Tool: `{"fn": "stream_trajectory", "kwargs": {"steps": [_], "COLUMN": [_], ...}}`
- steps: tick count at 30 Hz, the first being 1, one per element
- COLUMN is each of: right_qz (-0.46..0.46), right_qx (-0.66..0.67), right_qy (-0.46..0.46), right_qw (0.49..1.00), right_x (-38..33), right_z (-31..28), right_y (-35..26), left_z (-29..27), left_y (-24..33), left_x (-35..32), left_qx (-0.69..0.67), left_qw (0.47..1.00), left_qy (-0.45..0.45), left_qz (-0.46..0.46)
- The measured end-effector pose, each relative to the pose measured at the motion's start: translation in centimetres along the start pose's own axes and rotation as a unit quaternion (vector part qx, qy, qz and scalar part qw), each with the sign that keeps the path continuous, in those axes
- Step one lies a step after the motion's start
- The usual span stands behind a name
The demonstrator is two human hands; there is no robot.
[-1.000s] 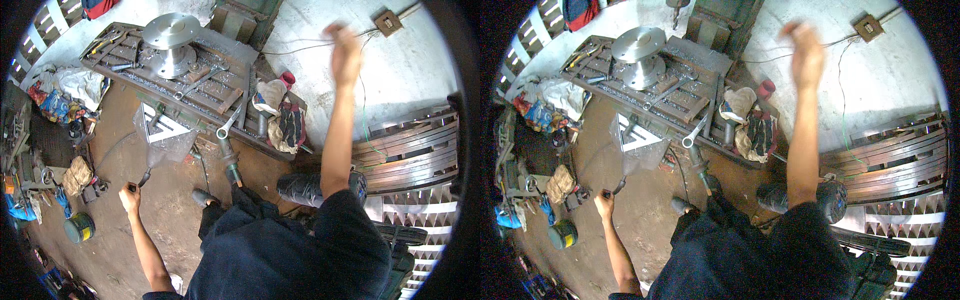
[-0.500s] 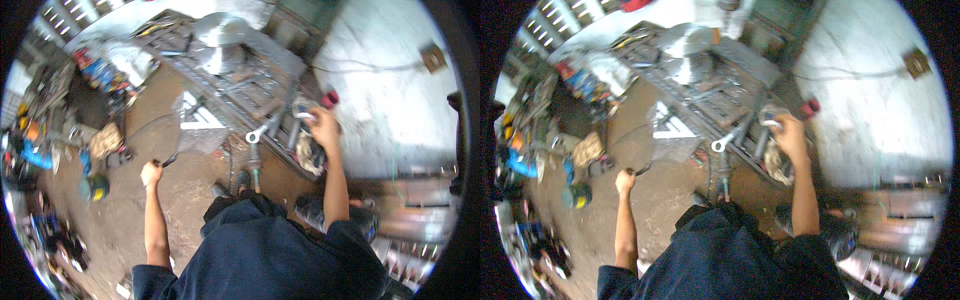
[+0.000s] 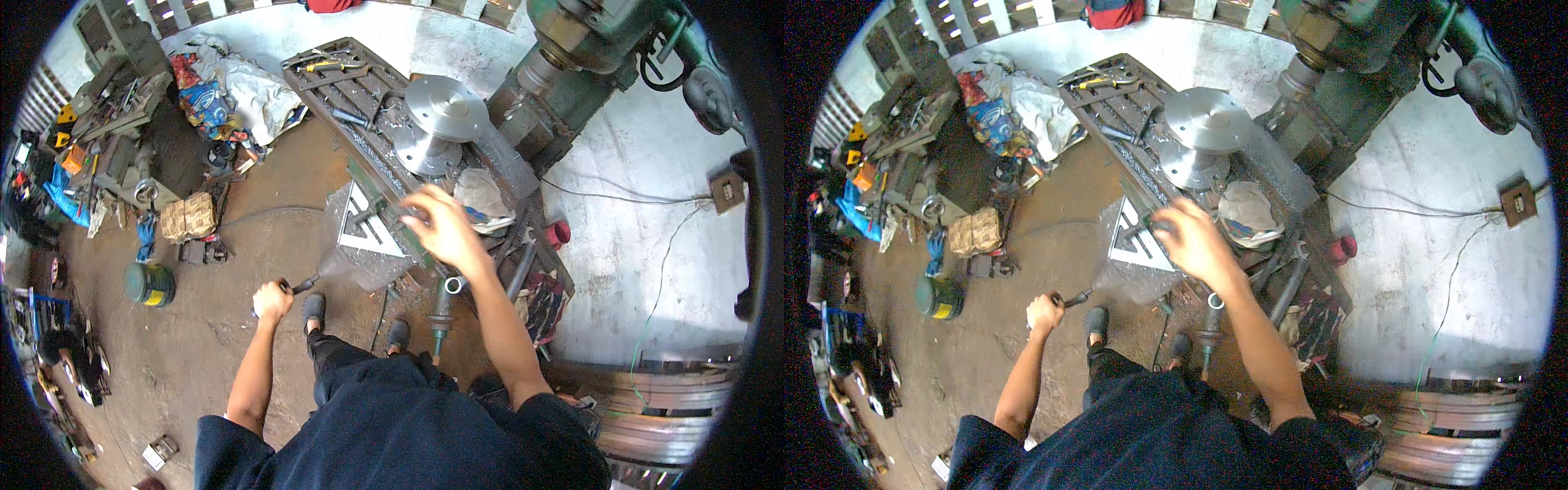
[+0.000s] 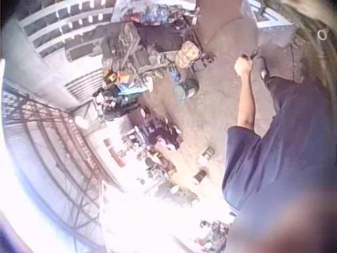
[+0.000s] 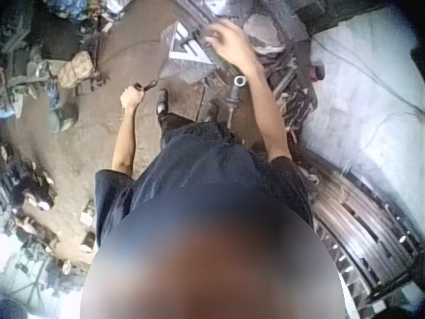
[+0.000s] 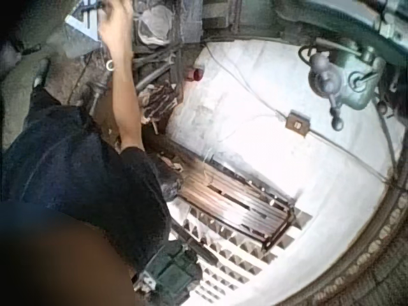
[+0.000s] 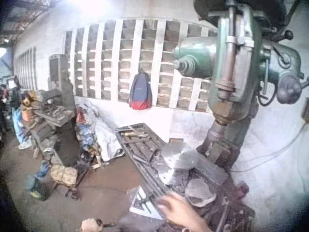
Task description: The person operates a drill press in a workshop, using a hammer to tap a metal rod and adjusting the machine with handwheels. They then use a brush to clear metal shavings from the table and reposition the workpiece.
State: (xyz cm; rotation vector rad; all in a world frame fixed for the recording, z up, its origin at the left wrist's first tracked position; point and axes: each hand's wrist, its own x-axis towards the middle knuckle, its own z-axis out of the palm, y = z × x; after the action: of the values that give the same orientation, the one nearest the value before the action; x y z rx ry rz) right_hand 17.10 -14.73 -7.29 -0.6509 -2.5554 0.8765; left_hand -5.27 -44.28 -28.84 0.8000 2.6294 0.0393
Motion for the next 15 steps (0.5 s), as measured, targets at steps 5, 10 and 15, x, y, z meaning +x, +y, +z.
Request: {"fn": "stream_trajectory", "kwargs": {"steps": [5,10,15], "right_qz": [-0.033,0.055,0.058], "right_qx": [-0.109,-0.309,-0.352], "right_qy": [0.074,-0.030,-0.036], "right_qw": [0.991,0.949,0.934], "right_x": [18.6,28.7,29.3], "right_z": [10.4,14.0,10.1], "right_y": [0.8,4.8,2.9], "left_z": [0.2,-0.3,-0.3], "left_y": [-0.7,-1.0,-1.8], "left_x": [0.8,1.6,2.4], "left_qx": [0.038,0.006,-0.023], "left_qw": [0.998,0.994,0.981], "left_qy": [-0.032,-0.066,-0.123], "left_qz": [0.033,0.087,0.150]}}
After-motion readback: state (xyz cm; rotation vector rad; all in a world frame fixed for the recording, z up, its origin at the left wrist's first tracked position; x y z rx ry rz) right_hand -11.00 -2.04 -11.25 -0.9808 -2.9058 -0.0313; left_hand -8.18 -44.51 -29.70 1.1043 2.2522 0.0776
